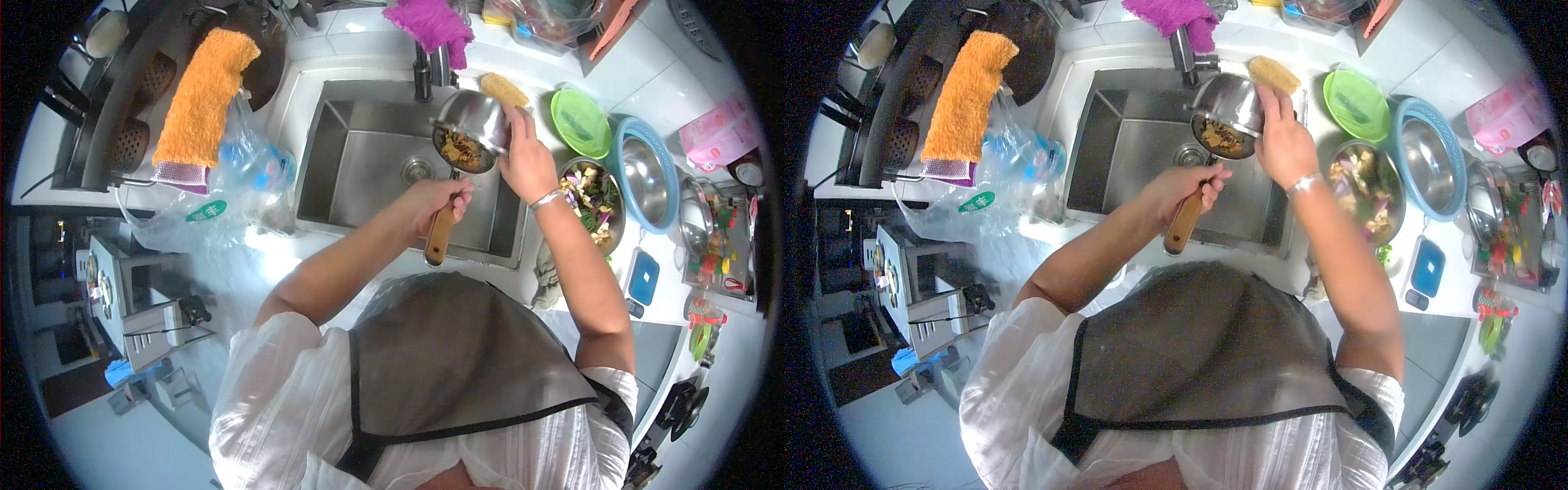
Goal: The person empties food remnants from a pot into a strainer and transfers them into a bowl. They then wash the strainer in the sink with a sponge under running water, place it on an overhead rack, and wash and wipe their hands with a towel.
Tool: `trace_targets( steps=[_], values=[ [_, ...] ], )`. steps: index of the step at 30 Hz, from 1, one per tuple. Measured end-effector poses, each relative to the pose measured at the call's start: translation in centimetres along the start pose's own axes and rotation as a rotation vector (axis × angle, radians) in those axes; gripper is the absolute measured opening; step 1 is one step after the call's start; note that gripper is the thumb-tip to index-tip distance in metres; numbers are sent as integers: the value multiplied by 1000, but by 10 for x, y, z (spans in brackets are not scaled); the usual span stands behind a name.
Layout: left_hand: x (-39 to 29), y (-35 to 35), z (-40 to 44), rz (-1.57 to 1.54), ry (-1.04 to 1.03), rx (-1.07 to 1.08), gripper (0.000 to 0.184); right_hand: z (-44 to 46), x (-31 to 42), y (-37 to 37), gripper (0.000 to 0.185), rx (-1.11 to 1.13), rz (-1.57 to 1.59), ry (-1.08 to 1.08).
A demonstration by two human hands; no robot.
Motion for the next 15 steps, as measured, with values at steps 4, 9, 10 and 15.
trace_targets(
  steps=[4, 9, 10, 15],
  values=[
    [-5, 4, 7, -23, -14, 44, 19, 5, 2, 3, 91, 63, -32, -40],
    [-4, 4, 14, -47, -42, 79, 19, 2, -1, -4, 95, -32, -36, 63],
    [-5, 4, 15, -53, -36, 74, 19, 0, 1, -3, 95, -77, 18, 84],
    [-9, -1, 8, -12, -54, 63, 20, 1, -6, -3, 86, -148, 138, 31]
  ],
)
Point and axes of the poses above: each hand's wrist, its own z-axis towards the middle knuckle, its own y-axis out of the back of the hand, x = y × z, the point moved 2 cm from there along z, towards the middle knuckle, and after that the axes turned 8 degrees about -y, right-handed, at the moved point
